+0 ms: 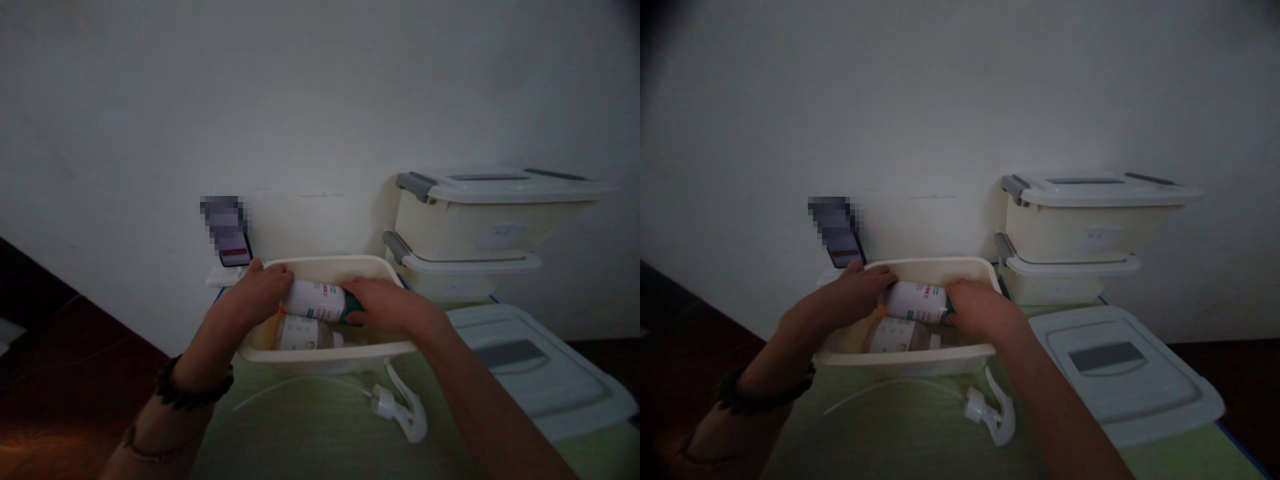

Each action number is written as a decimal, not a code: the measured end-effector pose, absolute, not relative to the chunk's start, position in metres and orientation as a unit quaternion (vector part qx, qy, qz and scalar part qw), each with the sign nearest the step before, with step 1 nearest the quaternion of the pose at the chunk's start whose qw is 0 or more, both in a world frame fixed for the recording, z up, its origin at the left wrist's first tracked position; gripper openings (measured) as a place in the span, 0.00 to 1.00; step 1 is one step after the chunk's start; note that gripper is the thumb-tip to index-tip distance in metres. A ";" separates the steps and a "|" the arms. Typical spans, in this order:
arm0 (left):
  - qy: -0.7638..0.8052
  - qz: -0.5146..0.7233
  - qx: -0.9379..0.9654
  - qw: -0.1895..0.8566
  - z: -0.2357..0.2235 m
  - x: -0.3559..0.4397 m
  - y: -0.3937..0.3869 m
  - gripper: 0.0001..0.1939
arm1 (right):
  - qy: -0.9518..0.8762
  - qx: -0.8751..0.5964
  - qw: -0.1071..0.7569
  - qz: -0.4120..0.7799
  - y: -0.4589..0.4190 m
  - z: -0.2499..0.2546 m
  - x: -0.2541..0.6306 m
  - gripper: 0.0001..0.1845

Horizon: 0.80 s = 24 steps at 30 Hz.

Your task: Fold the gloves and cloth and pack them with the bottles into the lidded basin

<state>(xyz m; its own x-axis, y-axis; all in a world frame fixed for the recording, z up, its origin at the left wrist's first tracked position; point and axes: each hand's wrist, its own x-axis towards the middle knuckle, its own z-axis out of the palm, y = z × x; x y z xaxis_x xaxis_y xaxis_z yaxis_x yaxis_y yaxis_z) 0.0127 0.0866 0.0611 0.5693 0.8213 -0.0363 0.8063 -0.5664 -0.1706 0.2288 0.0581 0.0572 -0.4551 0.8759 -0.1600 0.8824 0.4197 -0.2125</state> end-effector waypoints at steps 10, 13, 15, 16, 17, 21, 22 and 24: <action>-0.464 0.056 -0.881 0.074 0.064 0.015 0.085 0.15 | 0.846 0.517 0.006 -0.128 0.057 0.059 0.227 0.23; -0.463 0.061 -0.881 0.079 0.065 0.016 0.083 0.15 | 0.847 0.516 0.006 -0.125 0.056 0.060 0.227 0.23; -0.458 0.062 -0.883 0.083 0.066 0.016 0.082 0.12 | 0.847 0.518 0.006 -0.120 0.055 0.059 0.227 0.22; -0.457 0.062 -0.883 0.084 0.067 0.017 0.081 0.11 | 0.846 0.521 0.005 -0.116 0.055 0.059 0.227 0.22; -0.456 0.062 -0.884 0.084 0.067 0.017 0.081 0.11 | 0.844 0.524 0.004 -0.111 0.054 0.058 0.228 0.21; -0.453 0.061 -0.886 0.071 0.066 0.016 0.082 0.12 | 0.839 0.535 0.003 -0.096 0.055 0.058 0.228 0.20; -0.452 0.056 -0.888 0.065 0.065 0.016 0.083 0.15 | 0.839 0.535 0.006 -0.095 0.055 0.058 0.228 0.19; -0.447 0.043 -0.892 0.057 0.064 0.015 0.083 0.22 | 0.839 0.536 0.012 -0.096 0.057 0.058 0.227 0.17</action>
<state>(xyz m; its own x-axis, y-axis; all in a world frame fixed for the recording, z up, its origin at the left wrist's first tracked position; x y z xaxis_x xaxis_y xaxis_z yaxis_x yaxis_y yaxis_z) 0.0151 0.0835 0.0636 0.5974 0.8015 -0.0265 0.7918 -0.5947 -0.1396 0.2275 0.0566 0.0584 -0.4259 0.8962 -0.1240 0.9010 0.4076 -0.1486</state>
